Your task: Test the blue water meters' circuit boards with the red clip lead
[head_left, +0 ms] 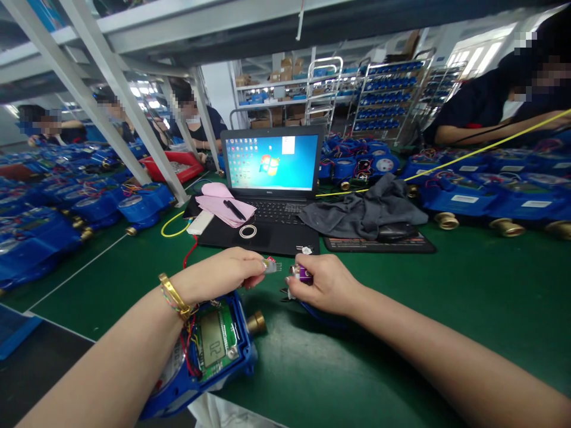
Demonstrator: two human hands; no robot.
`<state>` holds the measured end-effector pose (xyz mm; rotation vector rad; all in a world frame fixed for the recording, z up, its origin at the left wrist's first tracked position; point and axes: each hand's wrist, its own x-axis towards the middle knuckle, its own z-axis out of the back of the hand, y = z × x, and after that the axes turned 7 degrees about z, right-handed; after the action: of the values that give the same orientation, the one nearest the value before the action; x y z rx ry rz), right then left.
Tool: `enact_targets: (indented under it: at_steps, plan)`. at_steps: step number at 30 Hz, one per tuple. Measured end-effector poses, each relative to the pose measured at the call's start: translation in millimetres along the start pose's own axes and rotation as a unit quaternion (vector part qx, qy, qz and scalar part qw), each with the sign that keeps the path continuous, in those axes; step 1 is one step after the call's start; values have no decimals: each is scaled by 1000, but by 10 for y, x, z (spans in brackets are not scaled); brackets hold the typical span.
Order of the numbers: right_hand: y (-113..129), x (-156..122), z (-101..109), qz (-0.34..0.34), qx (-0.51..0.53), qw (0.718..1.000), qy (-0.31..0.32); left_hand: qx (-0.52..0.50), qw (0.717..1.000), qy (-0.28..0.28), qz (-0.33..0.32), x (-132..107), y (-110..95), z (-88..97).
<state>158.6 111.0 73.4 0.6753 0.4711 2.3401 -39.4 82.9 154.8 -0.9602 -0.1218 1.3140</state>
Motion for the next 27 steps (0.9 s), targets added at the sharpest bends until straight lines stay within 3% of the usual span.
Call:
enact_targets:
  at_steps: [27]
  plan:
    - [-5, 42, -16, 48, 36, 998, 24, 24, 1000, 4, 13, 3, -26, -17]
